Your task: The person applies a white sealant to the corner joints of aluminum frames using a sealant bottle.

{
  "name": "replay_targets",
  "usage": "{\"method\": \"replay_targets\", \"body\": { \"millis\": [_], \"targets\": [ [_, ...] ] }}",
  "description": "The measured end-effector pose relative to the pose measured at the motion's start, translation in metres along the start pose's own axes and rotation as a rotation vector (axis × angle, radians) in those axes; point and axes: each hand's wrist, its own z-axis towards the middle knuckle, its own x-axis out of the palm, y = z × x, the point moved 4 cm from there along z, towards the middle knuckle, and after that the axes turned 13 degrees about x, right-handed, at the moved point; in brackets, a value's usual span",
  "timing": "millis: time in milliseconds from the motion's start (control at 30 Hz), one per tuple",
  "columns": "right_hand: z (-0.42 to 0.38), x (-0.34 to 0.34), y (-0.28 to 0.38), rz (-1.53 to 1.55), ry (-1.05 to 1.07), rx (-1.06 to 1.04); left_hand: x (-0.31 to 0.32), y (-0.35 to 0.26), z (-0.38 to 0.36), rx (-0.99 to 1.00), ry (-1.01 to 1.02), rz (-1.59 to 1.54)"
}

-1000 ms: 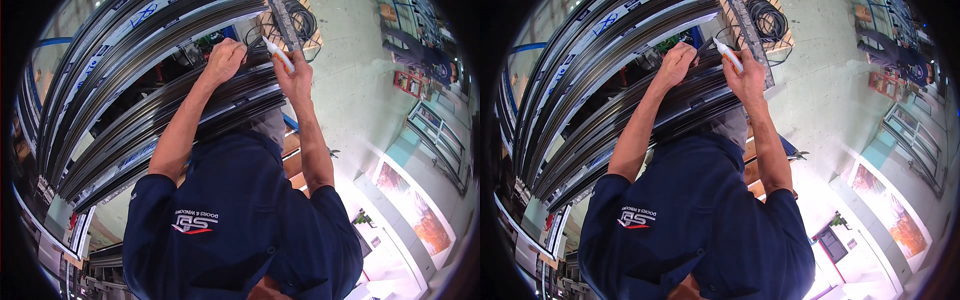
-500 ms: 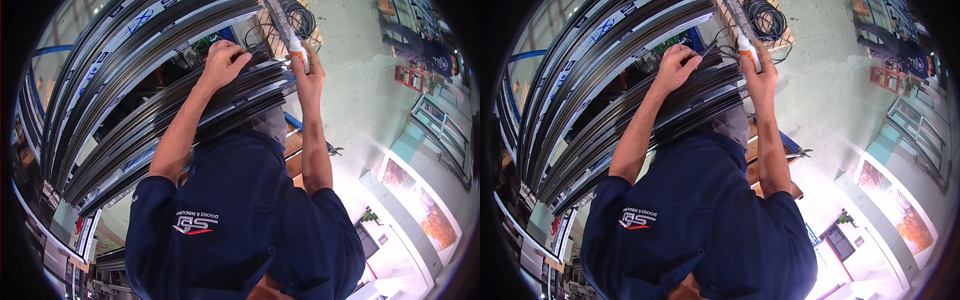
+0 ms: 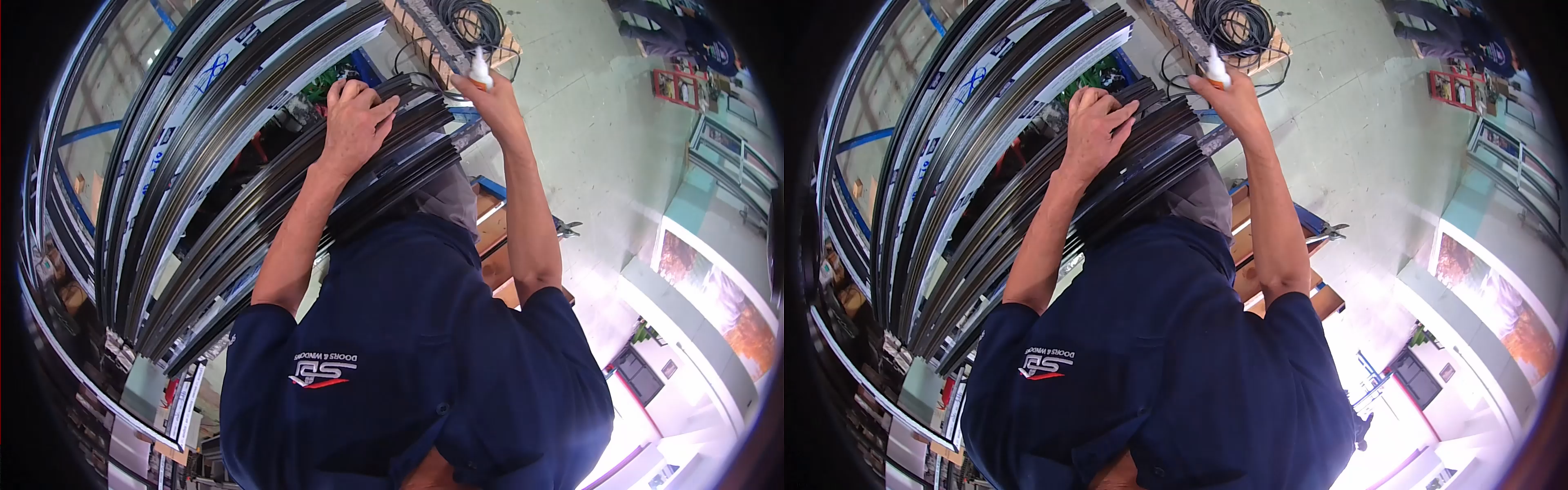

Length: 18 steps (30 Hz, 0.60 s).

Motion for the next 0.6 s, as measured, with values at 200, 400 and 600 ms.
{"method": "replay_targets", "body": {
  "millis": [200,400,600],
  "targets": [
    [0.031,0.018,0.001,-0.247,0.238,-0.096,-0.002,0.002,0.005,-0.002,0.074,-0.058],
    [0.045,0.035,0.004,-0.429,0.310,-0.110,0.005,-0.004,0.003,-0.001,0.098,-0.019],
    [0.045,0.041,0.011,-0.422,0.359,-0.109,0.002,-0.004,0.002,0.007,0.085,-0.029]
  ]
}}
